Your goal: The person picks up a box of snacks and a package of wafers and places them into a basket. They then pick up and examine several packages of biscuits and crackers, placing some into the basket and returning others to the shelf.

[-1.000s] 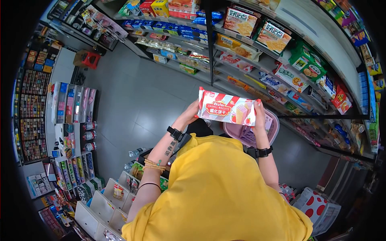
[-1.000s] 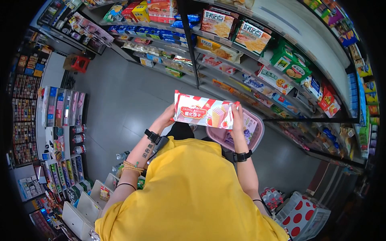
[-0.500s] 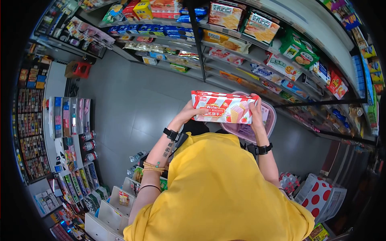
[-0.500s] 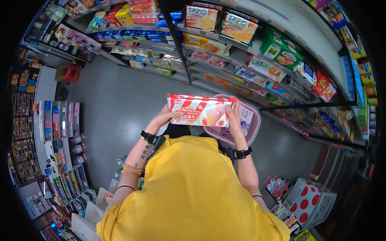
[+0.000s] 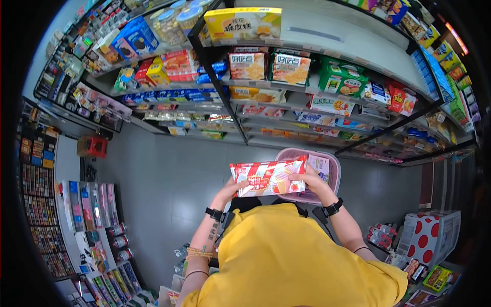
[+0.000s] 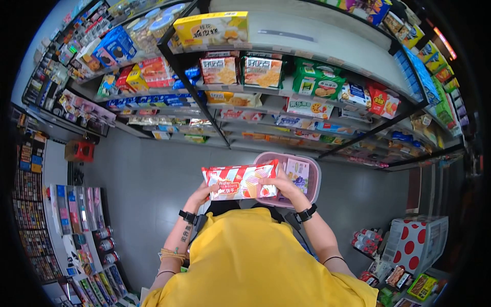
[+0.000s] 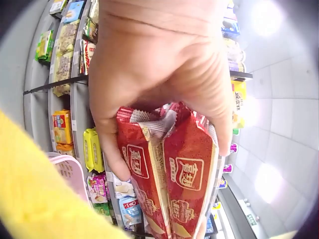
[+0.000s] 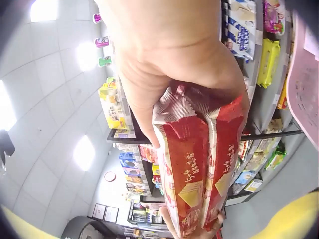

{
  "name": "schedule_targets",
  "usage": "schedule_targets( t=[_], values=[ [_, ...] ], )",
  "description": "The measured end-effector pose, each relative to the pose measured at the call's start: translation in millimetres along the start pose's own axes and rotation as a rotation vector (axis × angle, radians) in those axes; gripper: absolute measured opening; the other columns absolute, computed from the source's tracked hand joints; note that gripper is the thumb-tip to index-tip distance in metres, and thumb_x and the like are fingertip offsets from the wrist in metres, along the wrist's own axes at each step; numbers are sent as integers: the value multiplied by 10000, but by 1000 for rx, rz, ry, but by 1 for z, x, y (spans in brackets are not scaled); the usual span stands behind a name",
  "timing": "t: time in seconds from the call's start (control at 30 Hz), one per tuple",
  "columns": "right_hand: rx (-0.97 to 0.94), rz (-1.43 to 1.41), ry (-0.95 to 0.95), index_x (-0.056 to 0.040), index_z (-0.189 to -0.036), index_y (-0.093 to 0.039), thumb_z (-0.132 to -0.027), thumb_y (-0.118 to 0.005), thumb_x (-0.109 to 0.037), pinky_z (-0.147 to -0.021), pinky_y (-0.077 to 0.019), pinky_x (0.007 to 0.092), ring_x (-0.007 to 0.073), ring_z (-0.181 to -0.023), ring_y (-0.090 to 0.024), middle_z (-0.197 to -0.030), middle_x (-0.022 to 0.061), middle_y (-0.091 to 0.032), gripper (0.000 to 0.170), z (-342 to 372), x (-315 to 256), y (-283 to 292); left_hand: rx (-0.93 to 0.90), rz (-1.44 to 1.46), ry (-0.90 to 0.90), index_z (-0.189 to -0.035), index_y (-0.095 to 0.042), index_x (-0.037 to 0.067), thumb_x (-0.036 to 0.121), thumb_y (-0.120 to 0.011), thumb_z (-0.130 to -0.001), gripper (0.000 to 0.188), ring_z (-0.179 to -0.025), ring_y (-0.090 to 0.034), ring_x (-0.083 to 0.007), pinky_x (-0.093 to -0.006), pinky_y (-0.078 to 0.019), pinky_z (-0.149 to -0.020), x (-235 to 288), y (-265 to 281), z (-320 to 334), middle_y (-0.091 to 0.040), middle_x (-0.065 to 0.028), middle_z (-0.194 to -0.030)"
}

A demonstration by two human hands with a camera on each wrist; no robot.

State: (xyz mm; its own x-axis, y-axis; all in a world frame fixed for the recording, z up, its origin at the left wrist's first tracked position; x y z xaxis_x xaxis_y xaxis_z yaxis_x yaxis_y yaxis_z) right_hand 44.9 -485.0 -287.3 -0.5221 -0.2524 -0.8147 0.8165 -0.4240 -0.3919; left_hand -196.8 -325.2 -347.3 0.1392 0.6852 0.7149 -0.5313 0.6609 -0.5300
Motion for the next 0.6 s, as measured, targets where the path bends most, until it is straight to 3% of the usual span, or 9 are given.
schedule_targets(
  t=[0.07,0.1,0.2,0.23,0.37,0.47,0.53,0.6],
  values=[
    [11,69,98,-57,-1248,-457,-731,-825,-7,-938,-507,329,163,-1103,-600,-1141,65,-617,637,-4,-18,-2,-22,67,-14,-1411,-422,14,165,-785,-838,694,-1206,-586,-231,-376,-483,-1030,3,-7,1,-577,-119,-1341],
    [8,58,118,-70,-1223,-457,-711,-837,-3,-931,-513,332,156,-1070,-616,-1116,60,-622,641,-3,-29,0,-97,29,-32,-1445,-375,27,193,-800,-829,767,-1274,-533,-231,-390,-433,-1081,2,-8,-4,-527,-119,-1401],
    [-6,162,260,-77,-1226,-459,-702,-834,7,-930,-515,334,155,-1050,-624,-1119,57,-626,650,2,-94,-1,-207,110,-176,-1482,-327,62,277,-790,-843,818,-1325,-481,-242,-403,-385,-1112,12,-12,-10,-467,-124,-1461],
    [1,160,286,-78,-1220,-466,-693,-828,22,-932,-514,331,144,-1055,-621,-1135,56,-628,648,2,-116,5,-229,119,-254,-1500,-301,98,382,-708,-904,775,-1339,-468,-261,-417,-391,-1089,21,-16,-11,-434,-138,-1489],
    [47,194,538,-69,-1285,-485,-699,-820,-1,-896,-541,338,173,-1038,-638,-1151,69,-632,678,27,-246,23,-17,20,-111,-1451,-371,116,402,-570,-988,580,-1283,-521,-300,-435,-435,-1007,17,31,-5,-499,-155,-1424],
    [132,253,768,-32,-1271,-526,-754,-782,-68,-890,-537,340,164,-995,-653,-1090,58,-658,578,32,-337,55,228,-34,-15,-1378,-435,113,398,-588,-974,518,-1216,-563,-296,-419,-446,-976,-25,99,4,-551,-144,-1356],
    [103,300,761,-3,-1214,-562,-816,-748,-119,-821,-568,308,148,-939,-675,-1061,65,-670,454,18,-385,74,333,3,37,-1332,-461,111,417,-602,-956,506,-1175,-581,-285,-411,-450,-956,-54,133,18,-574,-132,-1315],
    [197,252,790,-7,-1205,-556,-835,-743,-125,-817,-569,296,148,-930,-683,-1052,70,-677,431,2,-419,84,422,25,69,-1302,-477,103,447,-619,-929,527,-1150,-591,-277,-411,-454,-936,-79,156,36,-586,-127,-1287]
  ],
)
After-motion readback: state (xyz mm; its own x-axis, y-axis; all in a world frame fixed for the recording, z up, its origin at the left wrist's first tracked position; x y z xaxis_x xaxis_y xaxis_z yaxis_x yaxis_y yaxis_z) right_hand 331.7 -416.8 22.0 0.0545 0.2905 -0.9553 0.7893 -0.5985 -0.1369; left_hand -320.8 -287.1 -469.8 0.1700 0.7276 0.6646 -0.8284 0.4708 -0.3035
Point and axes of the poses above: each hand's wrist, its own z-axis away from the middle knuckle, its own y-axis out of the back of the hand, x = y × z, the point moved 6 cm from there along -z, towards the middle knuckle
